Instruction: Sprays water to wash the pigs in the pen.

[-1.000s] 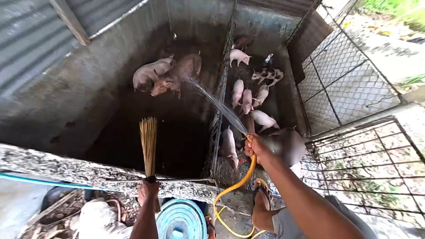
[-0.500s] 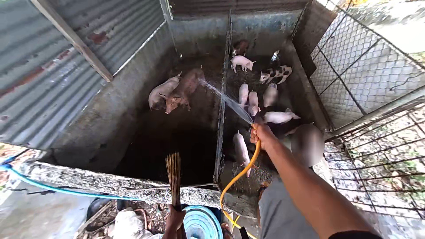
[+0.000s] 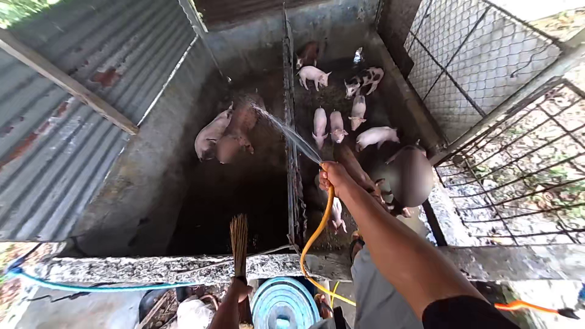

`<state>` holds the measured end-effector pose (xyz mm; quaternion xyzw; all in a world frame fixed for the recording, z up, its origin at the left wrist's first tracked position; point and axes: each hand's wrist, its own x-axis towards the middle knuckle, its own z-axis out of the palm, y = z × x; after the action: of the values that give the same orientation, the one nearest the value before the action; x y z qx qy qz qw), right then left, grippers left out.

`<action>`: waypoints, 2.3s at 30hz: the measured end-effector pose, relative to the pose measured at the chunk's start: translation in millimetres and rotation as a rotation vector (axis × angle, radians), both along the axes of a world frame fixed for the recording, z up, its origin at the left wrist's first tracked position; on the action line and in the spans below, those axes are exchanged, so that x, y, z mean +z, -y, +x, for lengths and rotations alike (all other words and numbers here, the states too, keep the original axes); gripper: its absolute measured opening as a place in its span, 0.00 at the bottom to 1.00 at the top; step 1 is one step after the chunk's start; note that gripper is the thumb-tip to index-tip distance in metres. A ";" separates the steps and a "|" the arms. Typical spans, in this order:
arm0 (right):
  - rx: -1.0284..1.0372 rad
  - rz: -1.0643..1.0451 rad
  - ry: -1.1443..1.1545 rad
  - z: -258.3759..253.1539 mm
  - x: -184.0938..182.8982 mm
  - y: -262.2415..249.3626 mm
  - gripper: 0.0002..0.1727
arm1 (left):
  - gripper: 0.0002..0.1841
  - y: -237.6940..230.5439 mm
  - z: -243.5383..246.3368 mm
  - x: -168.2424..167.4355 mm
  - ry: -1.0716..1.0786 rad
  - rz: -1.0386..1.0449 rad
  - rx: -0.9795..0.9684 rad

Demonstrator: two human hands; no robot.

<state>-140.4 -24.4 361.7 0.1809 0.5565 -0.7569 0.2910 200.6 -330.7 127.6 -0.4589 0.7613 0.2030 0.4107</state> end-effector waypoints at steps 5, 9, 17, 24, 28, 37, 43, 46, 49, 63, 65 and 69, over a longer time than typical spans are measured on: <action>0.003 0.036 -0.002 11.4 1.1 -8.0 0.10 | 0.59 -9.0 18.9 24.8 -0.182 0.100 0.156; -0.010 0.037 -0.008 13.3 0.7 -16.6 0.12 | 0.34 -5.9 68.9 48.2 -0.272 0.253 0.163; -0.034 0.009 -0.006 14.7 4.9 -14.1 0.11 | 0.50 17.0 137.7 132.3 -0.604 0.233 0.423; -0.035 -0.002 0.016 6.5 -6.7 -13.1 0.10 | 0.49 24.6 183.4 199.3 -0.281 -0.338 0.022; -0.021 -0.013 -0.001 4.3 -11.8 -13.7 0.10 | 0.39 33.7 219.8 197.2 -0.394 -0.371 0.137; 0.034 0.039 -0.140 15.1 -13.8 -25.3 0.11 | 0.27 63.5 236.1 322.1 -0.383 -0.591 0.062; -0.002 0.051 -0.119 18.2 -9.7 -22.3 0.13 | 0.21 72.7 194.5 359.2 -0.347 -0.694 -0.101; 0.028 0.062 -0.109 23.6 -9.2 -16.2 0.13 | 0.19 80.1 162.9 347.6 -0.370 -0.726 -0.157; 0.052 0.080 -0.107 29.1 -11.5 -13.5 0.14 | 0.18 94.2 140.2 308.8 -0.452 -0.727 -0.168; 0.008 0.111 0.008 29.4 -14.5 -18.8 0.13 | 0.19 89.0 67.4 268.7 -0.413 -0.673 -0.075; 0.011 0.097 0.010 26.4 -19.4 -12.7 0.12 | 0.20 92.2 63.2 271.6 -0.408 -0.663 -0.131; 0.011 0.084 0.003 22.0 -25.6 -5.0 0.13 | 0.33 97.6 52.5 279.0 -0.343 -0.557 -0.275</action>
<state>-118.4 -19.5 336.0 0.1909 0.5884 -0.7310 0.2880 253.2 -428.2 406.6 -0.4059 0.8999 0.0047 0.1595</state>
